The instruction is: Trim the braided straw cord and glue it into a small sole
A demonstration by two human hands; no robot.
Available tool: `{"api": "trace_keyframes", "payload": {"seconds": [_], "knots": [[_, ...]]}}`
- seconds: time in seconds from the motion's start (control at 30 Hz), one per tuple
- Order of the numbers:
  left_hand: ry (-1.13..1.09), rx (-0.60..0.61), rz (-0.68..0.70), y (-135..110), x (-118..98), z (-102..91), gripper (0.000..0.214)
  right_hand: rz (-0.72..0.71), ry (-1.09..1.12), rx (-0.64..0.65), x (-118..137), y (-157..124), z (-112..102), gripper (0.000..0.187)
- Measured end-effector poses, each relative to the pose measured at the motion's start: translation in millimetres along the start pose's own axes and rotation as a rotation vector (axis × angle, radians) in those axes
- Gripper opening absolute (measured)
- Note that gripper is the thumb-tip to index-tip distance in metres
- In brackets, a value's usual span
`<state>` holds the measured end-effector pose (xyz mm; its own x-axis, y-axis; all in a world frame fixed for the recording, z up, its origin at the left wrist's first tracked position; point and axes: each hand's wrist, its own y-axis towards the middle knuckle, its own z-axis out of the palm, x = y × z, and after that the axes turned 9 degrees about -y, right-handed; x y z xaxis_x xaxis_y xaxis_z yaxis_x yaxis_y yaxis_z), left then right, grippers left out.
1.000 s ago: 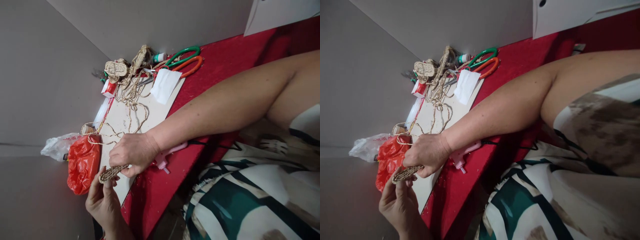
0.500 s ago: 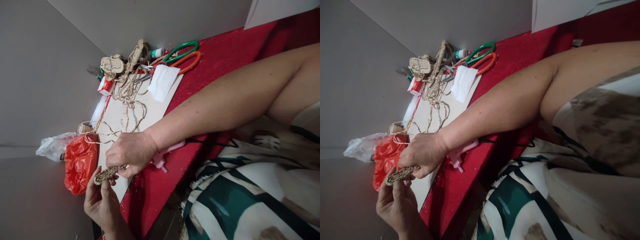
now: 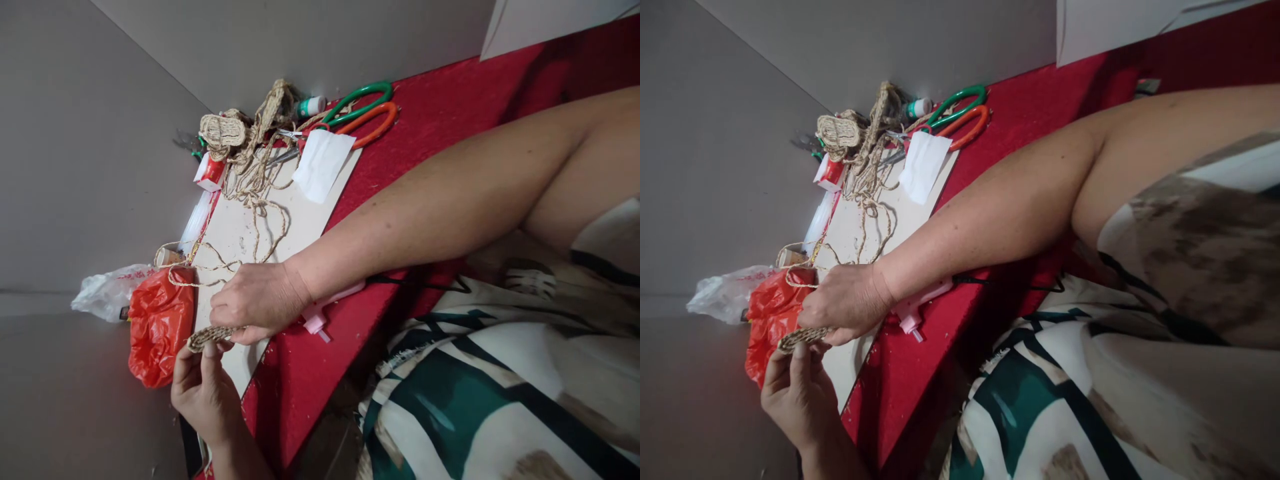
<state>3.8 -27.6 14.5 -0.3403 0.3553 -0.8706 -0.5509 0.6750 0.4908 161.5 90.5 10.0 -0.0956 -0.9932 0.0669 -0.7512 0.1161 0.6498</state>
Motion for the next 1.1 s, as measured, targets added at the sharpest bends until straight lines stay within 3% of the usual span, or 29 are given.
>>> {"api": "trace_keyframes", "payload": {"seconds": [0.17,0.33,0.5,0.73,0.93,1.1], "knots": [[-0.036,-0.021,-0.048,4.1,4.7,-2.4,0.015,0.076,0.08,-0.001,2.2,1.4,1.7,0.031],[-0.116,0.07,-0.122,7.2,9.8,-5.0,0.013,0.055,0.121,0.068,-0.6,2.2,2.1,0.028],[-0.144,0.053,-0.217,7.2,11.4,-4.7,0.016,0.042,0.088,0.1,-1.5,1.8,1.3,0.028],[-0.141,0.037,-0.228,9.1,12.9,-4.6,0.017,0.008,-0.039,0.12,3.2,1.3,0.3,0.032],[-0.134,-0.006,-0.223,9.0,12.4,-4.4,0.019,-0.009,-0.005,0.116,5.0,0.2,3.3,0.03],[-0.127,-0.04,-0.218,7.8,14.2,-0.7,0.02,0.012,0.044,0.122,7.7,-0.7,4.5,0.04]]}}
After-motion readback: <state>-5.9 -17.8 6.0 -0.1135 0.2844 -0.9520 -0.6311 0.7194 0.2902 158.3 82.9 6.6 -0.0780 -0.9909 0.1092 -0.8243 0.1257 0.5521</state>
